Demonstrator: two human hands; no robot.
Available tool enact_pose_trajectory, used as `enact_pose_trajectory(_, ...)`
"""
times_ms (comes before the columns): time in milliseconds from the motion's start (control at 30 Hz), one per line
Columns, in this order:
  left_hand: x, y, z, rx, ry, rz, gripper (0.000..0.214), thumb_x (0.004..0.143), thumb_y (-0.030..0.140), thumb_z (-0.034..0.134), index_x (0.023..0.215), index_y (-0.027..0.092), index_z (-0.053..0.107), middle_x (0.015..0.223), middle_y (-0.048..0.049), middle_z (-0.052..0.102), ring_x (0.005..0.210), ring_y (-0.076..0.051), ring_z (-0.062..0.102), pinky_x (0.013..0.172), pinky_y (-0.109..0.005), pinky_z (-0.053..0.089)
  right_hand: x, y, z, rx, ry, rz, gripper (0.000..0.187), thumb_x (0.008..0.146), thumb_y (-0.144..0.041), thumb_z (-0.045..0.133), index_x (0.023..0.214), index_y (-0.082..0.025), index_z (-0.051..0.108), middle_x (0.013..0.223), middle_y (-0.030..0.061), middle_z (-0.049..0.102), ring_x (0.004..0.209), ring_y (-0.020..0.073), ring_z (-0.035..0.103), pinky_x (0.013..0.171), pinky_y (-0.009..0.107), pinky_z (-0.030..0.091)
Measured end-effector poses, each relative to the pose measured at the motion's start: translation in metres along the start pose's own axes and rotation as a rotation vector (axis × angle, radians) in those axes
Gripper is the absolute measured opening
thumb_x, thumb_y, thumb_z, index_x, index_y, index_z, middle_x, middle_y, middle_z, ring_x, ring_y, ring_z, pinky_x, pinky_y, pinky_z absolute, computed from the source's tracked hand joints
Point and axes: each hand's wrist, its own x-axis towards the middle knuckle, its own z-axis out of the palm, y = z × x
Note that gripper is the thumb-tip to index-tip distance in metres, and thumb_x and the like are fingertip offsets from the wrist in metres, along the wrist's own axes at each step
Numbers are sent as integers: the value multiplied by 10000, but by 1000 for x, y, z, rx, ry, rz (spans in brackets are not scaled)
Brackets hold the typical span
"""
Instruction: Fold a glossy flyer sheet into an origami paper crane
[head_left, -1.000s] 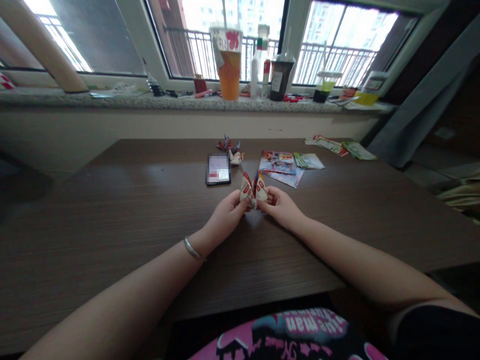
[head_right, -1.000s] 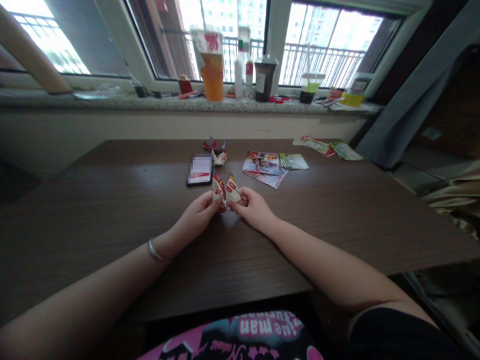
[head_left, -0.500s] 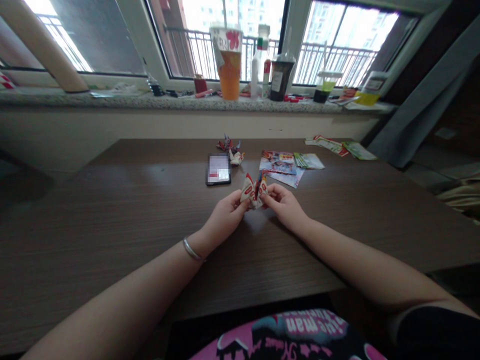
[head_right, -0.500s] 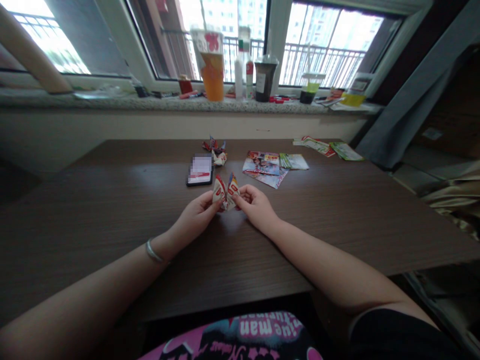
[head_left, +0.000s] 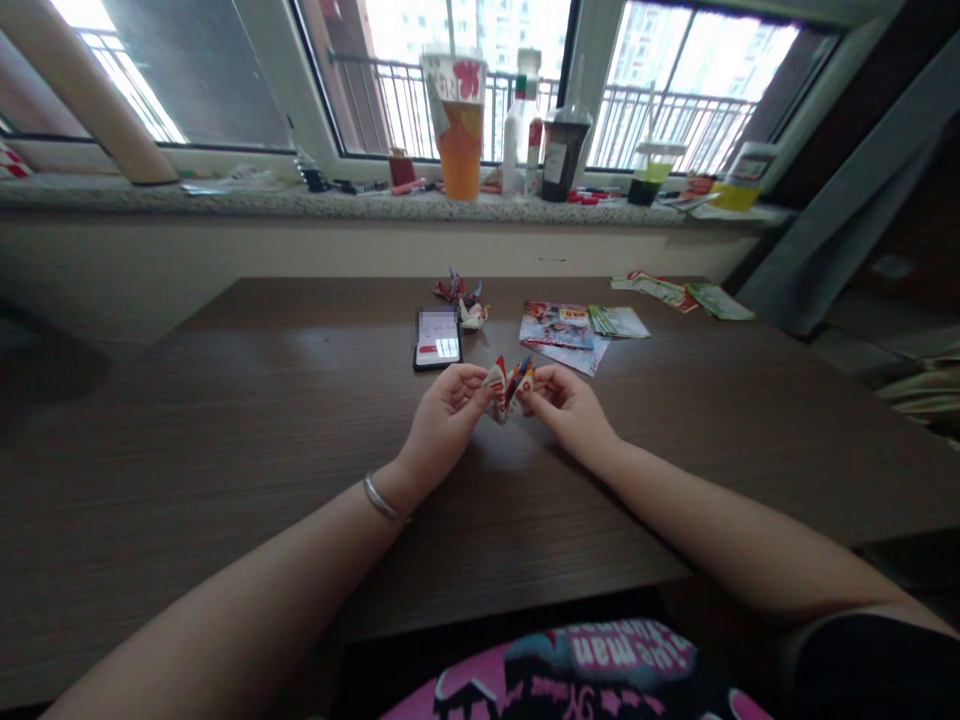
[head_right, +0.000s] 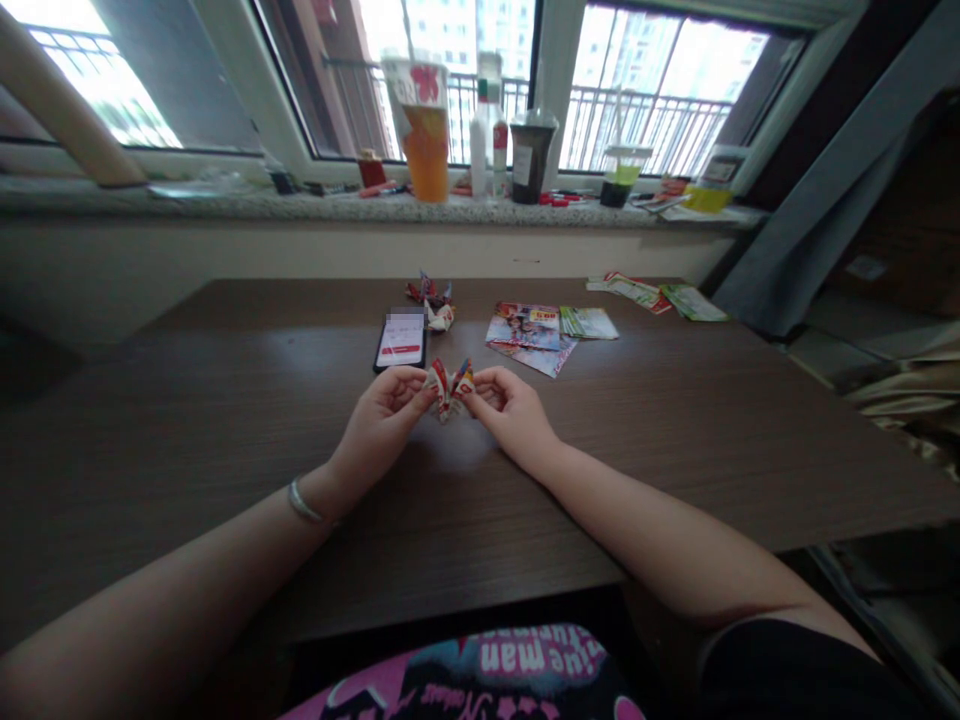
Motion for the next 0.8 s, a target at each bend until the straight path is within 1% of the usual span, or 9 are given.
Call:
enact_pose_trajectory(67, 0, 1, 0, -9, -1, -10, 204, 810, 312, 687, 905, 167, 579, 801, -15, 675, 713, -125, 641, 671, -245, 532, 0, -3, 1, 16, 61, -15, 294, 743, -459, 714, 861, -214, 602, 736, -5, 631, 657, 123, 580, 630, 274, 488)
enact_pose_trajectory(133, -1, 1, 1, -11, -1, -23, 202, 801, 308, 695, 896, 166, 587, 810, -18, 682, 723, -126, 646, 683, -247, 530, 0, -4, 2, 17, 77, -9, 297, 727, -453, 728, 861, -214, 615, 727, -5, 636, 651, 122, 581, 628, 276, 493)
enact_pose_trajectory(300, -2, 0, 0, 24, -12, -55, 224, 785, 334, 704, 889, 162, 604, 786, -15, 675, 705, -130, 638, 665, -249, 519, -1, -4, 3, 2, 37, 19, 303, 712, -432, 739, 883, -203, 637, 782, 17, 666, 693, 134, 610, 627, 282, 501)
enact_pose_trajectory(400, -3, -1, 0, 27, -19, -64, 227, 789, 341, 699, 894, 163, 604, 788, -16, 677, 708, -130, 639, 661, -244, 516, -2, -5, 3, -47, 50, 3, 277, 728, -430, 723, 865, -202, 643, 802, 24, 666, 718, 142, 614, 595, 267, 481)
enact_pose_trajectory(600, -3, 3, 0, 83, -14, 1, 209, 818, 343, 669, 893, 154, 624, 850, -29, 667, 728, -132, 650, 667, -246, 531, -3, -9, 4, -102, 48, -3, 269, 729, -437, 713, 853, -207, 647, 824, 31, 670, 740, 154, 608, 537, 244, 435)
enact_pose_trajectory(700, -3, 3, 1, 97, -9, -15, 211, 826, 348, 660, 906, 158, 615, 798, -23, 675, 685, -131, 646, 627, -237, 526, -3, -10, 4, -117, 44, 21, 282, 732, -438, 709, 882, -206, 651, 843, 36, 682, 751, 160, 619, 546, 250, 439)
enact_pose_trajectory(800, -3, -1, 1, 80, -15, -26, 218, 826, 350, 659, 932, 166, 608, 826, -29, 685, 698, -133, 649, 635, -239, 532, -2, -9, 4, -145, 36, 61, 305, 719, -434, 726, 900, -200, 653, 881, 48, 701, 787, 174, 639, 570, 262, 455)
